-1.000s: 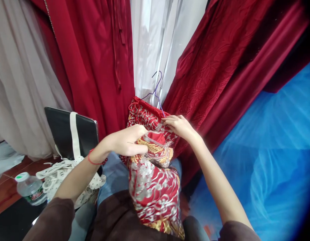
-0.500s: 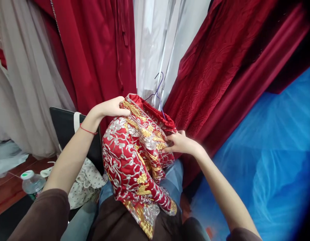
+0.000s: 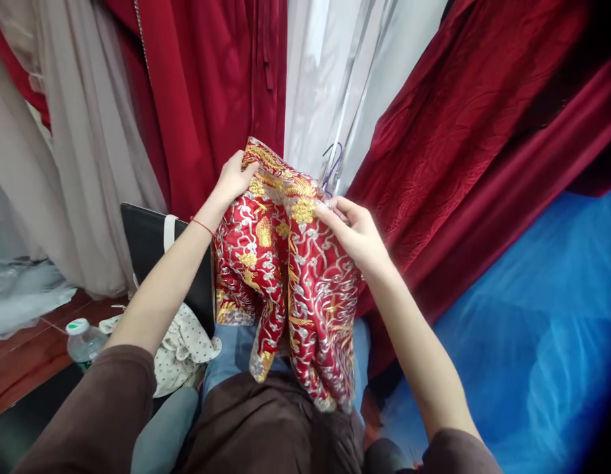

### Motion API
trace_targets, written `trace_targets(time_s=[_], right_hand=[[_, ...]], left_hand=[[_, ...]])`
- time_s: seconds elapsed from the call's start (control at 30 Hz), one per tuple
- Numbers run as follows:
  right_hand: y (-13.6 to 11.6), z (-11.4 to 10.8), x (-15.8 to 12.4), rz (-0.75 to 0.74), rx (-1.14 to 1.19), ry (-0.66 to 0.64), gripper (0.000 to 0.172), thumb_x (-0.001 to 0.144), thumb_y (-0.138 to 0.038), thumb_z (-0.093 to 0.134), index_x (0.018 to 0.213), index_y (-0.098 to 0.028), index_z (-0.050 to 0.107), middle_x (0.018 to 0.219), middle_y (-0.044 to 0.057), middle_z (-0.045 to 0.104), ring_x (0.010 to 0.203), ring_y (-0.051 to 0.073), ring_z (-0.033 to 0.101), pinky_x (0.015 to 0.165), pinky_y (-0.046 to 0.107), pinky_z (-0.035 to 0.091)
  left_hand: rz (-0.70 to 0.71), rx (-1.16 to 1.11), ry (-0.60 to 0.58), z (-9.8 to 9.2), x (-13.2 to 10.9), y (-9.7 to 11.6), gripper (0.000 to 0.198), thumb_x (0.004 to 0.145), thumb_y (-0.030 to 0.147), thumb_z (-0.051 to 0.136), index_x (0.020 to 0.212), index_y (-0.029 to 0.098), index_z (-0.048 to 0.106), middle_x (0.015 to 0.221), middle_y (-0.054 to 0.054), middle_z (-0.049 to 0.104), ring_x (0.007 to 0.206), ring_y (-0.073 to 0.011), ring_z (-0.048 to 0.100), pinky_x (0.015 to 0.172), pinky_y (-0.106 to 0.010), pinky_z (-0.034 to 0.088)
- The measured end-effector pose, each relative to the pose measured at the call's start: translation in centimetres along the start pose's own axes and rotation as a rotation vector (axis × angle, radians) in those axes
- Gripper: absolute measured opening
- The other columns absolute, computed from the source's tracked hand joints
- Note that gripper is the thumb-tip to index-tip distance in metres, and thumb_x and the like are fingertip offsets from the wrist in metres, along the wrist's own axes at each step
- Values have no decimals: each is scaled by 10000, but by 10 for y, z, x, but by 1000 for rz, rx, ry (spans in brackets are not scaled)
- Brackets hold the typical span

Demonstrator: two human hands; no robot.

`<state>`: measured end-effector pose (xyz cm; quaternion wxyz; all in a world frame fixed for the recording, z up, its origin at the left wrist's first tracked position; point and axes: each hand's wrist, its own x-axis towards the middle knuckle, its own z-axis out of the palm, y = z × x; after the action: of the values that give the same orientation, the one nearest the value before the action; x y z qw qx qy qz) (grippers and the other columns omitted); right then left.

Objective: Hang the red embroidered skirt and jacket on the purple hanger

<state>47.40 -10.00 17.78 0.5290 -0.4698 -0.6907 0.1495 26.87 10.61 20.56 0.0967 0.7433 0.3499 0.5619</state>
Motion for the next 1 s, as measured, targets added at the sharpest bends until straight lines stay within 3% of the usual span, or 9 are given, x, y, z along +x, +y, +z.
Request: trace_targets(time_s=[0.07, 0.13, 0.23, 0.4, 0.5, 0.63, 0.77, 0.93, 1.0], right_hand=[[21, 4, 3, 88, 132, -56, 473, 848, -680, 581, 743, -228, 489, 671, -28, 530, 614, 120, 490, 569, 248, 399], [40, 2, 2, 162, 213, -146, 470, 834, -643, 633, 704, -226, 460, 663, -45, 511, 615, 106, 467, 584, 236, 393], [50, -10, 6, 146, 177, -161, 407, 845, -556, 673, 727, -205, 504, 679, -62, 494, 630, 80, 435, 604, 213, 364], [19, -28, 48, -165, -54, 10, 359, 872, -538, 654, 770, -200, 590, 734, -32, 559, 712, 107, 513, 684, 245, 446], [-8, -24, 79, -308, -168, 104, 357, 878, -531, 658, 760, -203, 583, 753, -9, 587, 828, 158, 586, 769, 291, 507], [-29, -10, 94, -370, -147, 117, 360, 932, -563, 568, 835, -217, 593, 844, -3, 630, 928, 181, 623, 843, 330, 536], [-21, -15, 85, -334, 21, 91, 394, 943, -606, 517, 918, -222, 598, 900, -13, 633, 936, 166, 639, 837, 345, 549], [-1, -43, 76, -173, 167, -191, 458, 738, -622, 761, 875, -204, 634, 872, 9, 649, 951, 208, 661, 760, 329, 560], [2, -46, 77, -185, 177, -257, 483, 689, -632, 793, 865, -206, 649, 910, 19, 670, 992, 232, 663, 787, 358, 563]], left_hand=[[26, -5, 63, 1, -3, -8, 380, 942, 517, 538, 1065, 167, 617, 1056, -106, 688, 1043, -244, 642, 1010, -423, 482], [45, -32, 34, 1, -4, -16, 409, 951, 548, 509, 1077, 171, 604, 1044, -103, 679, 1065, -247, 633, 1019, -432, 475], [16, -43, 14, 1, -3, -22, 427, 954, 564, 492, 1085, 173, 603, 1035, -101, 678, 1095, -255, 623, 1014, -447, 476], [-154, 32, 268, 3, 2, -16, 361, 950, 558, 488, 1050, 232, 605, 1138, -93, 670, 1223, -318, 576, 1033, -487, 445], [-135, -39, 414, 8, 14, -11, 351, 965, 563, 447, 1045, 248, 580, 1248, -121, 627, 1335, -333, 487, 1049, -472, 417], [-35, -258, 257, 11, 41, -17, 432, 900, 681, 497, 933, 254, 557, 1111, -112, 668, 1296, -294, 511, 947, -361, 438], [66, -381, 164, 2, 59, -23, 486, 900, 717, 480, 807, 241, 510, 875, -49, 663, 1189, -215, 547, 868, -297, 425], [59, -523, -73, -12, 59, -17, 571, 918, 714, 439, 698, 193, 517, 694, -20, 580, 952, -200, 647, 765, -304, 480], [27, -568, -172, -12, 55, -13, 602, 912, 718, 439, 688, 169, 543, 669, -18, 563, 848, -197, 672, 750, -323, 512]])
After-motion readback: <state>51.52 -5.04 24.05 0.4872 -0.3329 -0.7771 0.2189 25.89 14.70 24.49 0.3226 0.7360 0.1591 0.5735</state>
